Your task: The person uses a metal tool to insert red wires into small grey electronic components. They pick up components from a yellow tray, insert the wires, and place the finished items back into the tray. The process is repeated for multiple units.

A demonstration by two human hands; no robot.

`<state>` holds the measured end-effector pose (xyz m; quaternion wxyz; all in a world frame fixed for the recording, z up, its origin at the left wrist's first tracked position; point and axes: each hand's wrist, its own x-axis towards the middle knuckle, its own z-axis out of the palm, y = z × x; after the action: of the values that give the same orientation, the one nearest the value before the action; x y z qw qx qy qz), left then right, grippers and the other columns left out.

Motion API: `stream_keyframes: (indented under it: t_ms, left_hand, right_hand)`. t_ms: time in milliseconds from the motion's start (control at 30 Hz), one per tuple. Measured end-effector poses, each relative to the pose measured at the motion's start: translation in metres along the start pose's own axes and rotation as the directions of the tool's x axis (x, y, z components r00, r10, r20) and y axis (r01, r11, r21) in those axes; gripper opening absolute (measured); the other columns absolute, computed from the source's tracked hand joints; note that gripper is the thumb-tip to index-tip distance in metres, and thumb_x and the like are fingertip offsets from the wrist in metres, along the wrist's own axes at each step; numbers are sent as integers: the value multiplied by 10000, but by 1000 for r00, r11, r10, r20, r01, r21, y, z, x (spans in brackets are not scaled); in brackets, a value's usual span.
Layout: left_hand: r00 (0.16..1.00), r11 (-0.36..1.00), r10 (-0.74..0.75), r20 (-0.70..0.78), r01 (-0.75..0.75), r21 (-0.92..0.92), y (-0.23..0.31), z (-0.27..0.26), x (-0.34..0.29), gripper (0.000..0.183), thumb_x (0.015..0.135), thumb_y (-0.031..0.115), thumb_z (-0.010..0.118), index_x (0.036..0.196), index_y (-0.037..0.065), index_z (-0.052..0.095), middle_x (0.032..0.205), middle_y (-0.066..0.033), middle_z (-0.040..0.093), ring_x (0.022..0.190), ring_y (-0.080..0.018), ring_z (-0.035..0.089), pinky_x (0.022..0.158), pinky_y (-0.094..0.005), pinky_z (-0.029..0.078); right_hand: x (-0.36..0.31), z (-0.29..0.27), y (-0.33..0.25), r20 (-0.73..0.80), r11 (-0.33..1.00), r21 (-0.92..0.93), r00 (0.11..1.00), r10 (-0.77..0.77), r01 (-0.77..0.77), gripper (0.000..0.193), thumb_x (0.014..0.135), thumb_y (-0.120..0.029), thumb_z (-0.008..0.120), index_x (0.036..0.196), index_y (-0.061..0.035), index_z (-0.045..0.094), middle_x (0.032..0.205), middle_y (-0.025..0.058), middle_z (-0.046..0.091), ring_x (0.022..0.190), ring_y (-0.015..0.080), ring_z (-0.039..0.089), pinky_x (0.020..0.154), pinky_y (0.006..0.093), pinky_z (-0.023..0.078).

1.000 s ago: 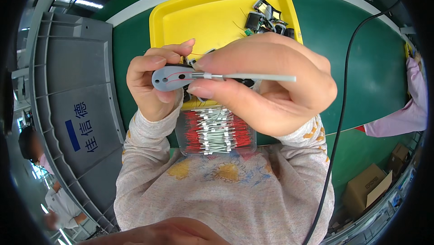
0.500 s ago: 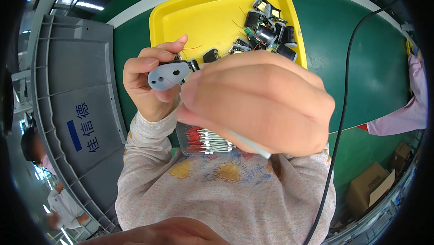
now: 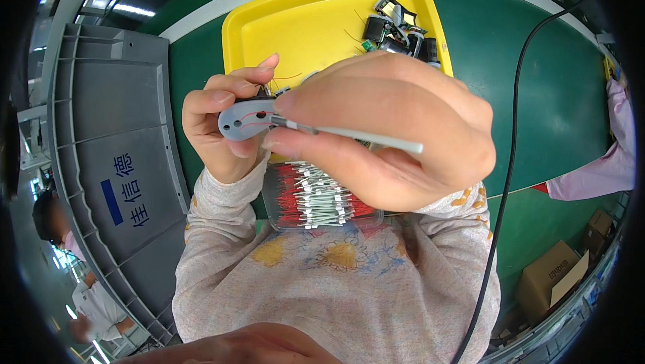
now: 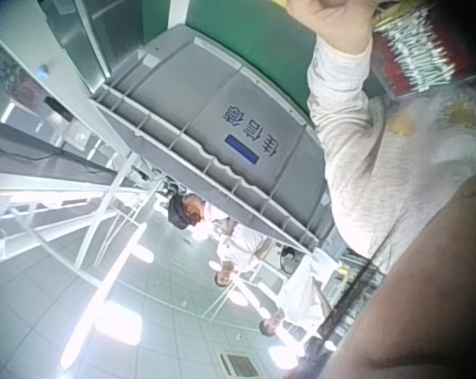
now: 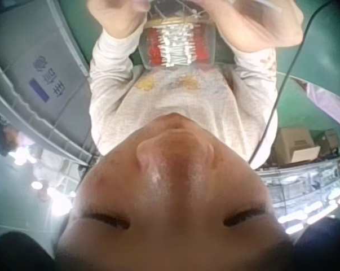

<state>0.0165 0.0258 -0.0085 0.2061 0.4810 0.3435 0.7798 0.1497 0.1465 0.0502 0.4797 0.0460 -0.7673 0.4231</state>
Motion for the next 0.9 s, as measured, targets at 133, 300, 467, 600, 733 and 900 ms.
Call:
stream_keyframes:
  t_ms: [133,300,467,600,733,900]
  left_hand:
    - [1000,1000,0,9,0,8,0,0,-1,452,652,197,777,1001,4,565,996,-172,610,1018,-314,568,979,-497,346]
    - [1000,1000,7,16,-7,9,0,0,-1,448,657,195,776,1001,1,564,997,-172,609,1018,-316,568,980,-498,344]
    - [1000,1000,8,8,-8,30,1,-1,0,442,656,189,778,992,0,563,998,-174,608,1014,-322,569,977,-500,344]
    - [1000,999,6,-16,-5,51,2,1,0,442,647,180,783,984,-2,561,996,-177,609,1010,-324,571,972,-500,347]
    - [1000,997,10,-27,-8,71,3,-1,-1,452,630,160,791,981,-5,560,993,-180,610,1009,-325,572,970,-500,348]
    - [999,995,10,-41,-6,100,3,-2,0,460,610,147,800,974,-3,561,990,-178,613,1002,-326,576,966,-499,352]
  right_hand:
    - [0,-1,0,5,1000,-5,1000,-3,3,276,606,7,753,800,45,560,738,171,611,653,281,634,593,326,528]
    - [0,-2,-3,16,1000,-26,1000,-12,12,298,587,6,765,801,46,562,729,163,605,661,281,634,583,331,531]
    - [1,-3,-15,89,992,-126,996,0,11,323,579,-21,783,810,37,565,746,146,600,685,289,639,587,331,537]
    - [-2,-4,-17,112,982,-154,990,-88,104,338,577,-38,788,826,26,568,768,131,597,703,290,641,600,327,548]
    - [-5,5,-19,71,973,-175,988,-137,147,354,560,-19,792,832,18,569,785,123,597,714,282,640,608,321,557]
    - [-6,9,-21,56,975,-181,991,-118,126,361,548,0,794,833,16,571,803,117,602,717,276,640,607,315,556]
